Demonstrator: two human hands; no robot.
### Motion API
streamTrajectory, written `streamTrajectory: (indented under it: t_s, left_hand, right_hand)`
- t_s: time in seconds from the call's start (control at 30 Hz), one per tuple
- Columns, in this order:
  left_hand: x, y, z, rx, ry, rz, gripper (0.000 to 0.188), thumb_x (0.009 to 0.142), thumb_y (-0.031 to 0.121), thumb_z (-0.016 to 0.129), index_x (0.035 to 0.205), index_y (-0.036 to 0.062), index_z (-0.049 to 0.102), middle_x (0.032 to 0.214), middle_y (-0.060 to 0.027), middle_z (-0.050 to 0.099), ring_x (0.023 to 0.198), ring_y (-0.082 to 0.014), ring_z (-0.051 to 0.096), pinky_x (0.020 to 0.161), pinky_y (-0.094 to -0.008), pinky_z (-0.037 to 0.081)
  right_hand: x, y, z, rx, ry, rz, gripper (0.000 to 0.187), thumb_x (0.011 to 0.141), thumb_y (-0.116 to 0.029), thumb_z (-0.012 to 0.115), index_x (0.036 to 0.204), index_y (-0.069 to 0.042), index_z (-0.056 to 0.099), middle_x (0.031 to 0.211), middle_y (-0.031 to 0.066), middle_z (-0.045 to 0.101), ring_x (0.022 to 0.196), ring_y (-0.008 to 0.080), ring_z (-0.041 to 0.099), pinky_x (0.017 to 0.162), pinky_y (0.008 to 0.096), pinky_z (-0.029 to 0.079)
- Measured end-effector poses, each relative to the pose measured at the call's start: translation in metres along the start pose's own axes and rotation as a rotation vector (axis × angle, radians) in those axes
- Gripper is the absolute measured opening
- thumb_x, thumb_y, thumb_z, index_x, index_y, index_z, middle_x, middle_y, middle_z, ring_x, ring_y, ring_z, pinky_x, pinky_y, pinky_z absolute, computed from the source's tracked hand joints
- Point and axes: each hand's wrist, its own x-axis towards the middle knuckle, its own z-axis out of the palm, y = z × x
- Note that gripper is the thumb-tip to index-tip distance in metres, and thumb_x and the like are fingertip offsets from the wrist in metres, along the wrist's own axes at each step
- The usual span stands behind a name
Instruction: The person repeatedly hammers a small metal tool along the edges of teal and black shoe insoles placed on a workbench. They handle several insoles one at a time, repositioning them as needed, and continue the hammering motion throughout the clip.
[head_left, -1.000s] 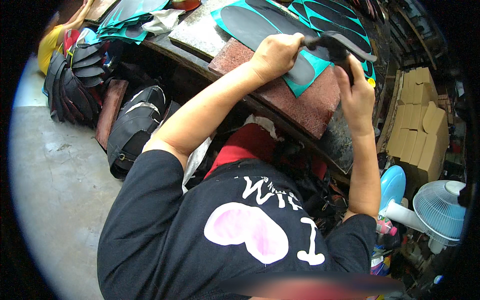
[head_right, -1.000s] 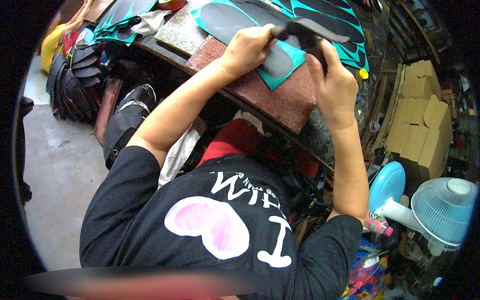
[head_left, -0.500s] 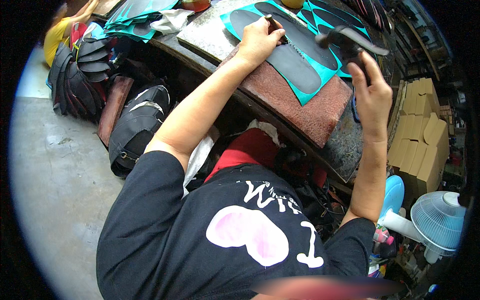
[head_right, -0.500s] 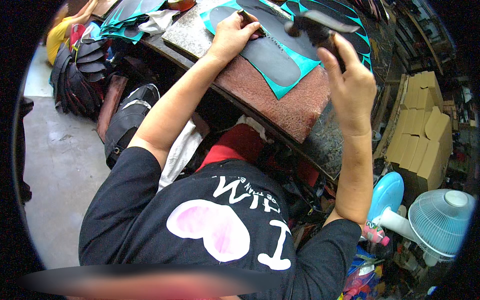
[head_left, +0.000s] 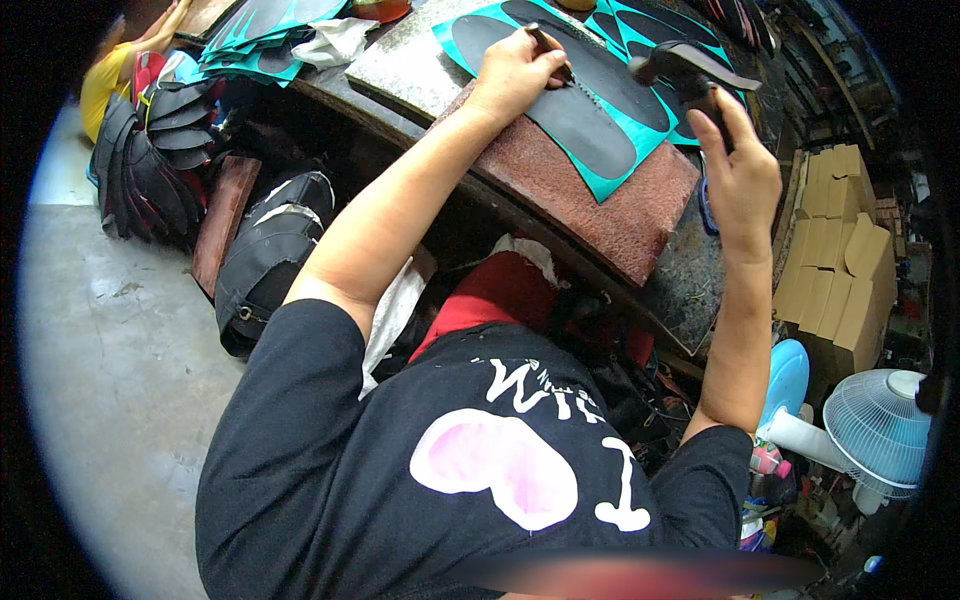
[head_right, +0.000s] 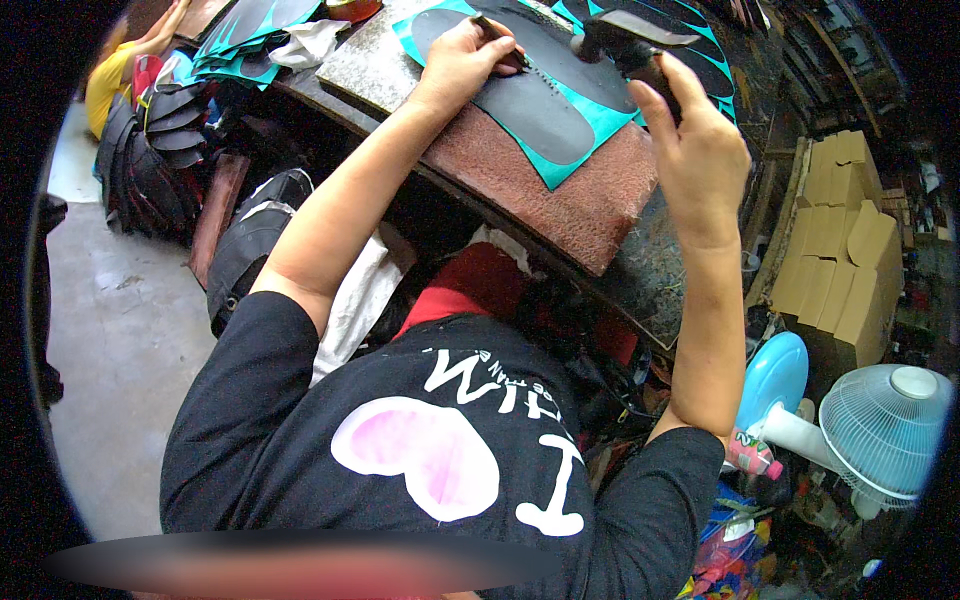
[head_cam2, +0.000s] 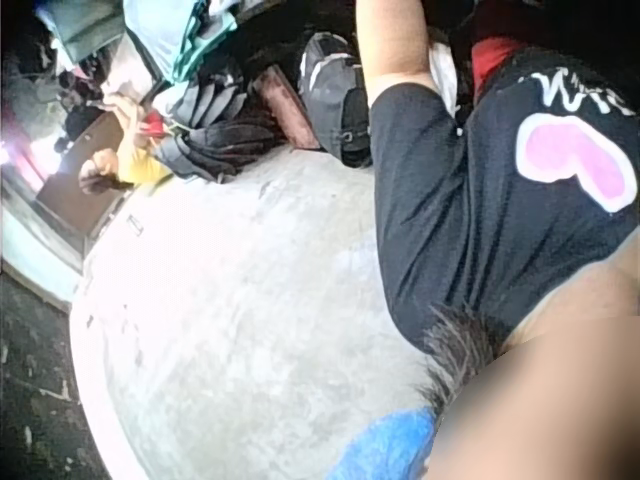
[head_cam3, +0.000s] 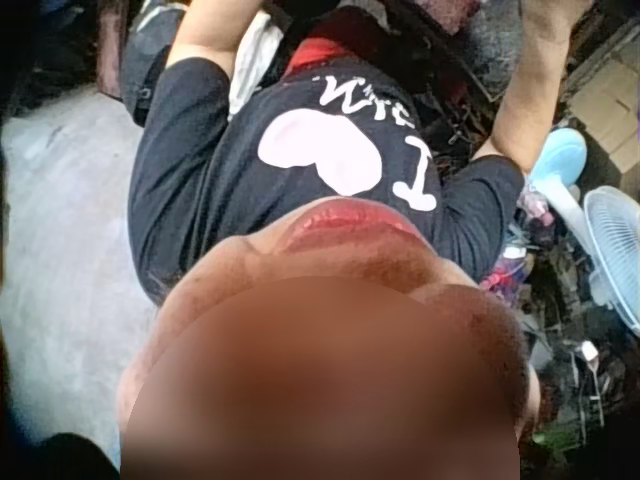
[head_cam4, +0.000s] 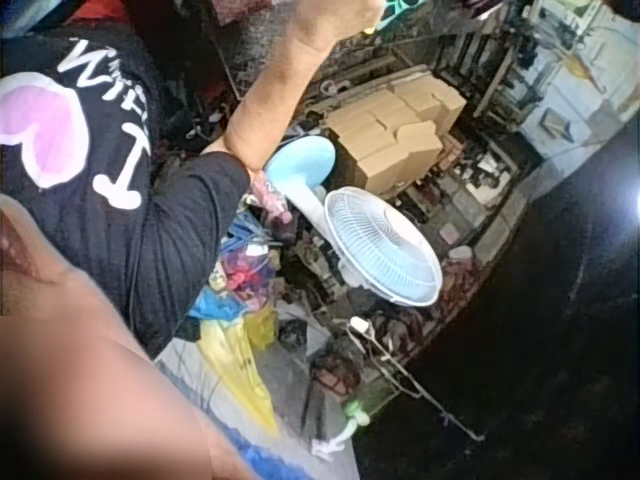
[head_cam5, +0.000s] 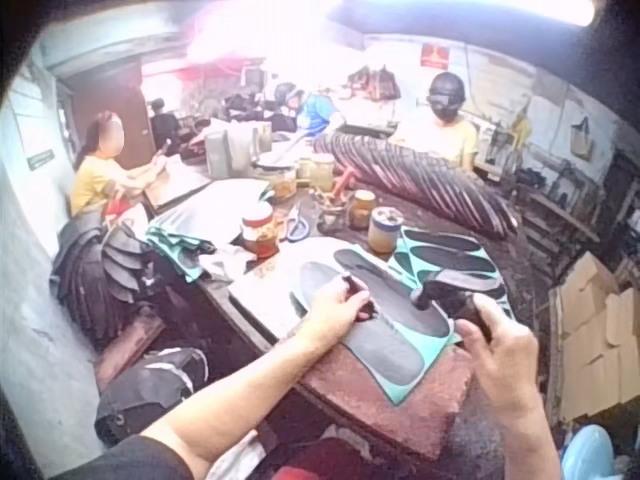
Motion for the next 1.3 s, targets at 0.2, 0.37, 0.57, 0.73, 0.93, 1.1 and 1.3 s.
streamTrajectory:
  t_s: [0.2, 0.37, 0.57, 0.73, 0.93, 1.1, 1.3]
  left_hand:
    - [-0.007, 0.009, 0.006, 0.602, -0.094, 0.407, 0.018, 0.087, 0.014, 0.068, 0.098, 0.003, 0.061, 0.08, -0.0164, 0.068, 0.076, -0.0287, 0.07, 0.068, -0.0354, 0.055]
    - [-0.017, 0.012, 0.02, 0.792, -0.084, 0.563, 0.019, 0.086, 0.016, 0.068, 0.096, 0.0033, 0.058, 0.077, -0.0189, 0.066, 0.074, -0.0342, 0.067, 0.065, -0.0408, 0.054]
    - [-0.003, 0.003, 0.006, 0.122, -0.069, -0.011, 0.013, 0.087, 0.011, 0.067, 0.093, 0.0003, 0.064, 0.08, -0.0109, 0.07, 0.073, -0.0161, 0.07, 0.068, -0.0295, 0.056]
    - [-0.013, 0.013, 0.014, 0.646, -0.124, 0.471, 0.017, 0.086, 0.013, 0.067, 0.098, 0.0038, 0.06, 0.078, -0.0173, 0.067, 0.075, -0.0304, 0.068, 0.068, -0.0378, 0.054]
    - [-0.015, 0.011, 0.019, 0.301, 0.024, 0.234, 0.014, 0.087, 0.012, 0.066, 0.093, 0.0014, 0.06, 0.079, -0.0162, 0.068, 0.072, -0.0252, 0.07, 0.066, -0.0355, 0.056]
    - [-0.009, 0.007, 0.012, 0.205, -0.125, 0.029, 0.016, 0.087, 0.013, 0.067, 0.096, 0.0002, 0.063, 0.081, -0.0105, 0.071, 0.074, -0.0161, 0.07, 0.069, -0.0315, 0.057]
    - [-0.027, 0.019, 0.027, 0.714, -0.166, 0.581, 0.015, 0.087, 0.016, 0.067, 0.094, 0.0057, 0.058, 0.08, -0.0171, 0.066, 0.075, -0.0373, 0.065, 0.066, -0.0411, 0.053]
  right_hand:
    - [0.005, -0.025, -0.019, 0.361, 0.25, -0.105, 0.034, 0.089, -0.025, 0.07, 0.117, -0.008, 0.064, 0.094, 0.0156, 0.071, 0.082, 0.0236, 0.071, 0.069, 0.0347, 0.055]
    - [-0.003, -0.018, 0.016, 0.002, -0.038, -0.017, 0.036, 0.089, -0.038, 0.067, 0.115, -0.013, 0.065, 0.091, 0.016, 0.07, 0.08, 0.0358, 0.068, 0.063, 0.0402, 0.054]
    - [-0.003, -0.002, -0.014, 0.151, 0.093, -0.036, 0.036, 0.09, -0.031, 0.068, 0.118, -0.009, 0.065, 0.092, 0.0136, 0.072, 0.081, 0.0239, 0.072, 0.068, 0.0315, 0.054]
    - [-0.005, -0.019, -0.011, 0.283, 0.218, -0.147, 0.032, 0.087, -0.021, 0.072, 0.114, -0.006, 0.065, 0.092, 0.0174, 0.071, 0.082, 0.0261, 0.072, 0.071, 0.0341, 0.056]
    - [-0.012, -0.006, 0.011, 0.049, -0.027, 0.036, 0.037, 0.09, -0.04, 0.065, 0.116, -0.014, 0.065, 0.09, 0.0149, 0.07, 0.081, 0.0326, 0.069, 0.066, 0.038, 0.053]
    - [-0.004, -0.008, -0.024, 0.186, 0.078, -0.011, 0.037, 0.089, -0.027, 0.071, 0.118, -0.007, 0.065, 0.093, 0.0148, 0.072, 0.083, 0.0212, 0.072, 0.072, 0.0315, 0.054]
    - [-0.009, -0.022, -0.009, 0.19, 0.202, -0.208, 0.033, 0.088, -0.024, 0.071, 0.116, -0.007, 0.063, 0.09, 0.0161, 0.071, 0.078, 0.0268, 0.072, 0.069, 0.0333, 0.055]
